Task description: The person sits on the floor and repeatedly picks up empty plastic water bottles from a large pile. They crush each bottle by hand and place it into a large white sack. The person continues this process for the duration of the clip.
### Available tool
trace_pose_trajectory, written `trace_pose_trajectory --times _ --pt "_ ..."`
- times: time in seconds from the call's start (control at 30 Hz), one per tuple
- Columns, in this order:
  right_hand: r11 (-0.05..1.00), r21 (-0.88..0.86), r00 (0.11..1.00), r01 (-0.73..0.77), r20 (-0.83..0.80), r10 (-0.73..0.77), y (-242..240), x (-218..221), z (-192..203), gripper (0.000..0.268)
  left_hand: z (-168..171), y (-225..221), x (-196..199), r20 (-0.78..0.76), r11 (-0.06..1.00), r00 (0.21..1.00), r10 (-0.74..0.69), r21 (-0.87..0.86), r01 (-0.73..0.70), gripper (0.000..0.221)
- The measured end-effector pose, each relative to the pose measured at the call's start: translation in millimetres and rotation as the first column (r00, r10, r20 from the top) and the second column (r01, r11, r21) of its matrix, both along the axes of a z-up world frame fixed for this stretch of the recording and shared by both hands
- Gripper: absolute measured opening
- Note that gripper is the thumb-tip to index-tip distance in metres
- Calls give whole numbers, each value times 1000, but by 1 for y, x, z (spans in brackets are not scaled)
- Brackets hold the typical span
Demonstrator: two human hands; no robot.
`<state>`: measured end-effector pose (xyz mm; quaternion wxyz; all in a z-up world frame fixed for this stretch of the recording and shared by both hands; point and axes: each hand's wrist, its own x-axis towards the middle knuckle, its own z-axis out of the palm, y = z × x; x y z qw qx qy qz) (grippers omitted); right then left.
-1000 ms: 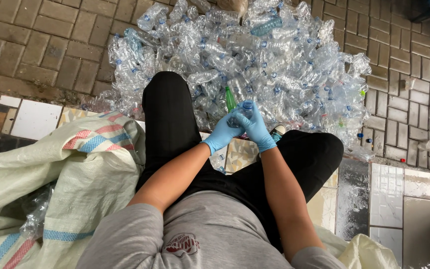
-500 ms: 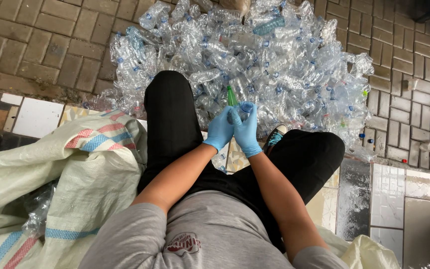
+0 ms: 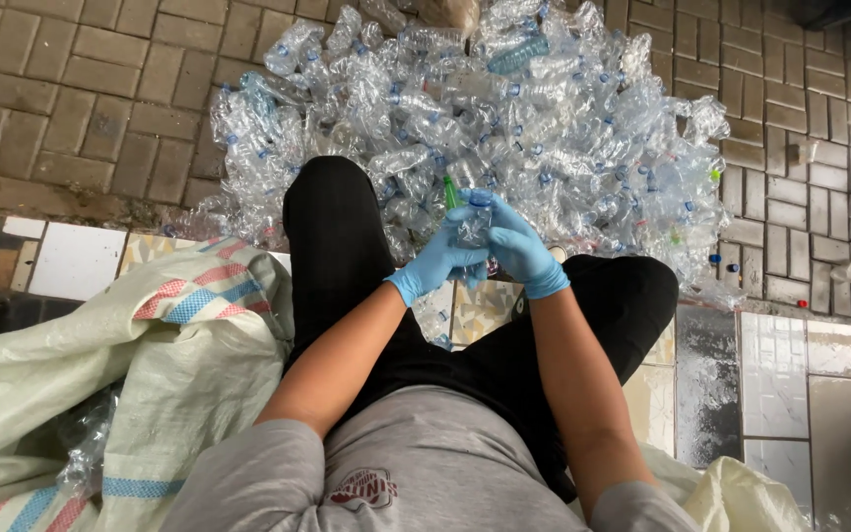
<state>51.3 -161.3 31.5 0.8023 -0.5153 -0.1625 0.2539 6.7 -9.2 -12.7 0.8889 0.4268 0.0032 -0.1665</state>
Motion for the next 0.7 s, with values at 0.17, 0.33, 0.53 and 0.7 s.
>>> trace_pose_trajectory --times 0.17,0.33,0.53,0.7 --pt "983 170 998 -64 23 61 19 4 35 71 62 31 -24 -59 903 918 -393 -215 373 22" --pt "949 272 984 -163 115 136 75 25 69 47 92 68 -29 -160 953 980 -120 -295 69 28" --pt "940 203 932 -276 296 210 148 36 105 47 145 149 -60 54 924 930 365 100 -368 47" --pt "892 -3 806 -452 429 409 228 3 134 50 180 232 -141 380 518 679 628 447 -730 53"
